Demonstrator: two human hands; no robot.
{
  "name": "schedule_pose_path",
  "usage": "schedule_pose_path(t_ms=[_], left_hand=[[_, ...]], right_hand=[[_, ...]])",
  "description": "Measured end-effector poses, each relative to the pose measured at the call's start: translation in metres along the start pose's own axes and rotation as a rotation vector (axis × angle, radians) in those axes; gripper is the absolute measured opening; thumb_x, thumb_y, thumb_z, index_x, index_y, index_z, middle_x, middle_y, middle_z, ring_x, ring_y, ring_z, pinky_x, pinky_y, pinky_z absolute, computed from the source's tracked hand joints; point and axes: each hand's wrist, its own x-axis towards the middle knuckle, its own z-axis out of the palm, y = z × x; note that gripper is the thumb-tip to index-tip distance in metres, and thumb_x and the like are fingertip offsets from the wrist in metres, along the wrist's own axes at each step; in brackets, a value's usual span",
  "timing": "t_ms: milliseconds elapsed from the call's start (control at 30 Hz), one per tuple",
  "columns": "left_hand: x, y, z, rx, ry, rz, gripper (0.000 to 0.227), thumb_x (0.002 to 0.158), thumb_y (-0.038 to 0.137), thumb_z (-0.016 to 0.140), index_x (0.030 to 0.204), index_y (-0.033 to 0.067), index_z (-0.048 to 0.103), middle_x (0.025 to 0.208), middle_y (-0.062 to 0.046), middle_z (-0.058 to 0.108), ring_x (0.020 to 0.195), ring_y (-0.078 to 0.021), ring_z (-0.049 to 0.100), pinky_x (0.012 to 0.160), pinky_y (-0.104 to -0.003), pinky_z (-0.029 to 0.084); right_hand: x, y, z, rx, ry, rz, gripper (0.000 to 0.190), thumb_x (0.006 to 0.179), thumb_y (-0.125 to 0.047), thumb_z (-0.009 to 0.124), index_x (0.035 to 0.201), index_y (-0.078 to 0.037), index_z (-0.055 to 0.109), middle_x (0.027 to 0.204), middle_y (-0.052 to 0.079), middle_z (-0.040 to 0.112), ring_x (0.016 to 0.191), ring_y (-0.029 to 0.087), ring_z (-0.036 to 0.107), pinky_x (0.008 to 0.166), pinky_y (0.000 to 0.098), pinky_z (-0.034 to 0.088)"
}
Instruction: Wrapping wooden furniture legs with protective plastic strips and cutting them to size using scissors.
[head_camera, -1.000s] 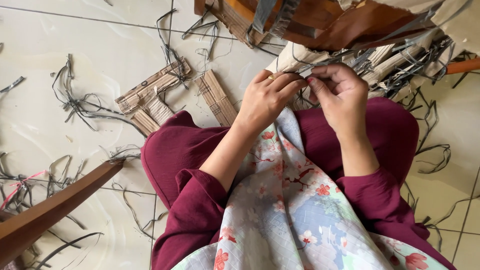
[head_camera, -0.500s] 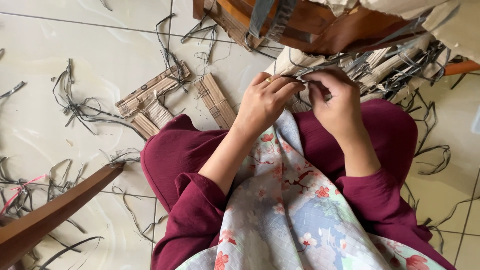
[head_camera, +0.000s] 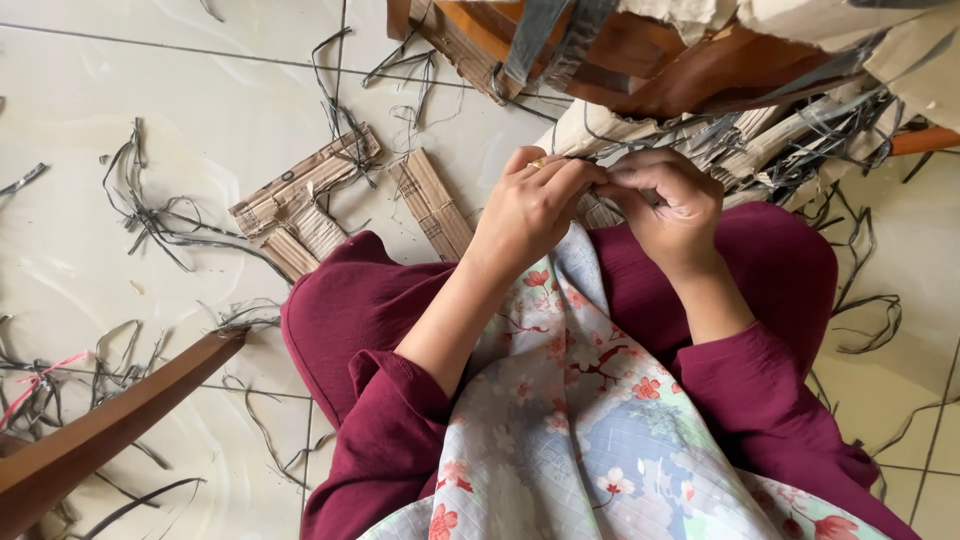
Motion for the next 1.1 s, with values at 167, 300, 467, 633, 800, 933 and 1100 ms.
schedule_pose_path(t_ms=[167, 300, 467, 633, 800, 933, 1100], left_hand=[[0.000, 0.004, -0.002, -0.035, 0.002, -0.053, 0.009, 0.104, 0.016, 0.053, 0.105, 0.0154, 0.063, 0.080, -0.004, 0.066, 0.079, -0.0245, 0.071, 0.087, -0.035, 0.050], [-0.016, -0.005, 0.014, -0.093, 0.038, -0.191, 0.013, 0.101, 0.016, 0.060, 0.113, 0.0195, 0.064, 0.082, -0.004, 0.070, 0.080, -0.0260, 0.072, 0.082, -0.034, 0.056], [-0.012, 0.004, 0.007, -0.033, 0.121, -0.188, 0.017, 0.098, 0.011, 0.061, 0.112, 0.0202, 0.066, 0.085, -0.003, 0.069, 0.075, -0.0265, 0.073, 0.073, -0.033, 0.060], [-0.012, 0.005, 0.005, 0.008, 0.148, -0.173, 0.017, 0.097, 0.011, 0.061, 0.111, 0.0188, 0.067, 0.086, -0.005, 0.068, 0.071, -0.0279, 0.073, 0.068, -0.035, 0.061], [-0.014, 0.004, 0.005, 0.028, 0.146, -0.161, 0.019, 0.097, 0.008, 0.059, 0.112, 0.0182, 0.066, 0.091, -0.005, 0.069, 0.070, -0.0300, 0.073, 0.066, -0.037, 0.062], [-0.011, 0.003, 0.002, 0.042, 0.151, -0.135, 0.016, 0.099, 0.010, 0.060, 0.111, 0.0171, 0.067, 0.092, -0.004, 0.070, 0.070, -0.0284, 0.073, 0.066, -0.035, 0.062], [-0.008, 0.006, -0.006, -0.006, 0.081, -0.074, 0.034, 0.087, 0.013, 0.074, 0.120, 0.0145, 0.064, 0.104, -0.005, 0.067, 0.086, -0.0277, 0.073, 0.081, -0.036, 0.059]], right_hand=[[-0.008, 0.019, -0.002, -0.016, -0.044, -0.036, 0.015, 0.090, 0.006, 0.088, 0.096, 0.004, 0.074, 0.098, 0.017, 0.075, 0.076, 0.027, 0.072, 0.056, 0.0354, 0.056], [-0.005, 0.014, -0.001, -0.093, -0.056, -0.120, 0.014, 0.093, 0.012, 0.085, 0.094, 0.002, 0.074, 0.089, 0.017, 0.073, 0.067, 0.031, 0.069, 0.053, 0.0369, 0.055], [-0.013, 0.029, 0.008, -0.168, 0.003, -0.307, 0.011, 0.092, 0.012, 0.082, 0.089, 0.002, 0.078, 0.086, 0.013, 0.070, 0.062, 0.027, 0.065, 0.052, 0.0353, 0.053], [-0.010, 0.031, 0.009, -0.189, 0.022, -0.393, 0.013, 0.095, 0.012, 0.077, 0.092, 0.001, 0.082, 0.086, 0.012, 0.067, 0.060, 0.023, 0.061, 0.053, 0.0337, 0.052], [0.004, 0.016, 0.010, -0.139, 0.033, -0.403, 0.012, 0.093, 0.016, 0.075, 0.092, 0.006, 0.082, 0.084, 0.016, 0.066, 0.062, 0.027, 0.061, 0.054, 0.0369, 0.053], [-0.004, 0.027, 0.015, -0.093, 0.033, -0.367, 0.011, 0.093, 0.018, 0.075, 0.092, 0.008, 0.081, 0.084, 0.017, 0.066, 0.062, 0.028, 0.062, 0.055, 0.0379, 0.054], [-0.016, 0.035, 0.020, 0.047, 0.046, -0.192, 0.009, 0.092, 0.019, 0.075, 0.089, 0.011, 0.073, 0.086, 0.021, 0.067, 0.067, 0.036, 0.065, 0.055, 0.0432, 0.053]])
